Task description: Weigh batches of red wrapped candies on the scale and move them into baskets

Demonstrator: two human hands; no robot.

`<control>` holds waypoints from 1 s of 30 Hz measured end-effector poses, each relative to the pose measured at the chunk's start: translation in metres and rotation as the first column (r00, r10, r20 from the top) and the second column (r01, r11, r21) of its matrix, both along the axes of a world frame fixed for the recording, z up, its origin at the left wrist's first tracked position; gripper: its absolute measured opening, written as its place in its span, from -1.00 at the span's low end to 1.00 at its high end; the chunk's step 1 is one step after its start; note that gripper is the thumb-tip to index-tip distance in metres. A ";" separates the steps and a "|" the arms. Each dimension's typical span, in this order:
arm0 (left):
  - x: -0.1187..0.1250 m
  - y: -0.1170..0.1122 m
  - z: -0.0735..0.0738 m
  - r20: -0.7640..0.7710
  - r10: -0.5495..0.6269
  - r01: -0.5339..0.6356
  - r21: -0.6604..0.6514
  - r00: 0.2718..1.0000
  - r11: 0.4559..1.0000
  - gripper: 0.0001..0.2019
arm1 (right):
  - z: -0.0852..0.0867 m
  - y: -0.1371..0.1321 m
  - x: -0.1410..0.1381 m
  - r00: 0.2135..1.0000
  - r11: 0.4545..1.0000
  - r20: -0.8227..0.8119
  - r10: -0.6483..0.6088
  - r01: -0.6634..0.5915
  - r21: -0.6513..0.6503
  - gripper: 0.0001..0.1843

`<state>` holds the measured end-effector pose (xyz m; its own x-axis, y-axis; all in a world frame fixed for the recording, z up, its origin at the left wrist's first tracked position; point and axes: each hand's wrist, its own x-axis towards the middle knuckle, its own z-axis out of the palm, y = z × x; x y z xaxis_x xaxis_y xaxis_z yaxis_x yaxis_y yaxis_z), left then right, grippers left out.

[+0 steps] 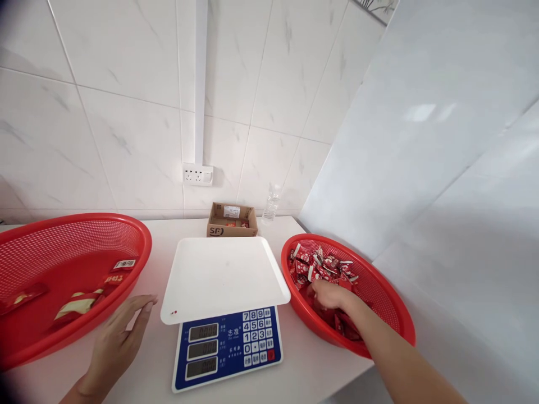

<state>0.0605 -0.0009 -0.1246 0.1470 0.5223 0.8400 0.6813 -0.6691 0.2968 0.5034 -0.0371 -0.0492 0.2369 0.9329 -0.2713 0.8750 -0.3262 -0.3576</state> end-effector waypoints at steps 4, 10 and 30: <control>-0.001 0.001 -0.001 0.014 -0.011 0.012 -0.027 1.000 1.000 -0.85 | 0.030 0.010 0.004 0.999 0.995 -0.033 -0.014 0.017 0.097 -0.91; -0.001 0.002 -0.004 0.043 -0.027 0.029 -0.056 0.999 0.998 -0.84 | 0.059 0.033 -0.044 0.983 0.976 -0.168 0.068 -0.031 0.217 -0.84; 0.000 0.002 -0.002 0.022 -0.007 0.008 -0.078 1.000 0.997 -0.82 | 0.021 0.025 -0.023 0.997 0.990 0.060 0.050 -0.058 0.126 -0.85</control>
<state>0.0602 0.0014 -0.1266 0.1332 0.5851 0.7999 0.6691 -0.6485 0.3629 0.4809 -0.0118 -0.0278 0.1969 0.9708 -0.1369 0.9101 -0.2329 -0.3426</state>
